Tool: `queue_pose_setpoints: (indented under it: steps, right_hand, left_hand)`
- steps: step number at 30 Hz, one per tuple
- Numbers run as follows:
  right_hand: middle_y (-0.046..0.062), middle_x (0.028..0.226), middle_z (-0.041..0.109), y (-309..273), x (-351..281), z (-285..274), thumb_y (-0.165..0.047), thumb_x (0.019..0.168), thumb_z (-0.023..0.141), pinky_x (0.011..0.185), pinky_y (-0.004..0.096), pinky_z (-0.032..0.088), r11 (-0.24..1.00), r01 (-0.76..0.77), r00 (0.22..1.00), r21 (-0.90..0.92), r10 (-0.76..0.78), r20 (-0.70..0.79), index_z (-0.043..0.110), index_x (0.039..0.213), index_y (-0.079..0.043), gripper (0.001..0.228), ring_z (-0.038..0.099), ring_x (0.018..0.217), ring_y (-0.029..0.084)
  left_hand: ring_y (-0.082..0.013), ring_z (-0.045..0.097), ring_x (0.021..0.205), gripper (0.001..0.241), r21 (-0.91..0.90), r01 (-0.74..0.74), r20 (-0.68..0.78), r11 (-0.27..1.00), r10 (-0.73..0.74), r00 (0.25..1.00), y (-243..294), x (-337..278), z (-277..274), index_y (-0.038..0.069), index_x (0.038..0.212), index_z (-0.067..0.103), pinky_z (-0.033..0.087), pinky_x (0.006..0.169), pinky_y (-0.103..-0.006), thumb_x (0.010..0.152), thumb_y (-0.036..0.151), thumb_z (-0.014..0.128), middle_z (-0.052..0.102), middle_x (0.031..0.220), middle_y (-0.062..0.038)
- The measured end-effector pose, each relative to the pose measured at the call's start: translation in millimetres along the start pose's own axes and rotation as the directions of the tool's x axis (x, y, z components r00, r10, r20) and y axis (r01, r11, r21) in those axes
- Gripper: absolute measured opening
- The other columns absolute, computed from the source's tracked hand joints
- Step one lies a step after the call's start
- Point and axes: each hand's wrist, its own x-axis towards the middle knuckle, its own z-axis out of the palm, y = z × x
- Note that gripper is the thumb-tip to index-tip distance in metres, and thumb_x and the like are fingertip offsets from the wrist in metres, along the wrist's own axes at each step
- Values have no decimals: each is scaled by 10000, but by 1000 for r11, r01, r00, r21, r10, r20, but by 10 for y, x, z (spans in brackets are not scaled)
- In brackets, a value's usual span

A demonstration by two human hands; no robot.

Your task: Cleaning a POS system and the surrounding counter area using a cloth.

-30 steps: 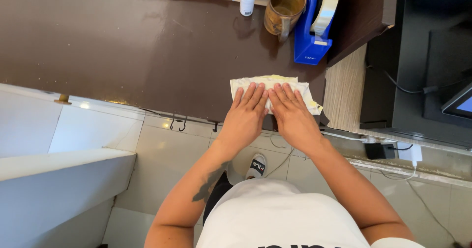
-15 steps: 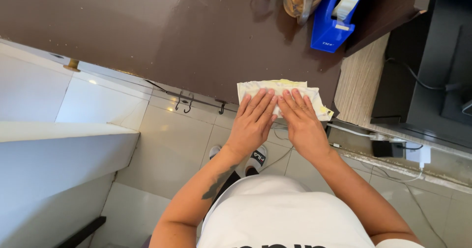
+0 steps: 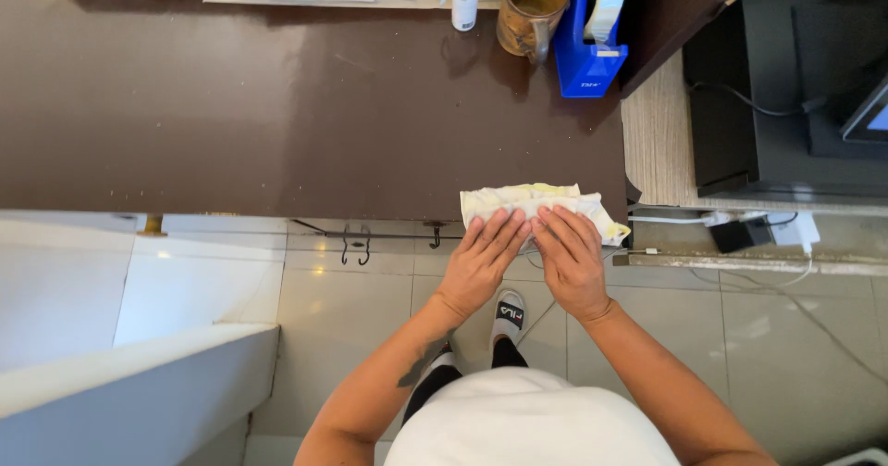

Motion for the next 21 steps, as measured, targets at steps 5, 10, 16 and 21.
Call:
queue_pose_setpoints:
  steps: [5, 10, 16, 21]
  right_hand:
    - [11, 1182, 714, 61, -470, 389, -81, 906, 773, 1018, 393, 507, 996, -30, 996, -89, 22, -90, 811, 1108, -155, 219, 620, 1111, 259]
    - [14, 1147, 670, 149, -912, 771, -110, 905, 754, 940, 405, 533, 982, 17, 1000, -186, -21, -15, 788, 1074, -185, 188, 599, 1062, 262]
    - [104, 1265, 663, 60, -844, 654, -33, 963, 574, 1019, 427, 520, 996, 47, 995, -70, -40, 95, 725, 1245, -116, 331, 623, 1160, 322]
    - [128, 1322, 629, 308, -830, 215, -12, 989, 557, 1036, 439, 506, 998, -11, 999, -68, 14, 48, 725, 1249, -65, 314, 597, 1197, 348]
  left_hand:
    - [-190, 454, 1465, 452, -11, -72, 28, 997, 72, 997, -148, -352, 121, 191, 1477, 550, 250, 1243, -396, 1061, 109, 394, 510, 1567, 4]
    - [-229, 592, 1248, 432, -66, -72, 139, 995, 80, 987, -308, -1019, 499, 170, 1381, 628, 428, 1056, -423, 1000, 87, 442, 619, 1409, -18]
    - [-249, 531, 1295, 531, 39, -10, 266, 999, -1, 964, -191, -1119, 584, 162, 1450, 564, 414, 1050, -464, 924, 100, 521, 551, 1486, -31]
    - [-232, 540, 1299, 520, 5, -25, 236, 1000, 23, 971, 230, -781, 786, 179, 1442, 561, 421, 1051, -463, 930, 112, 506, 540, 1501, -14]
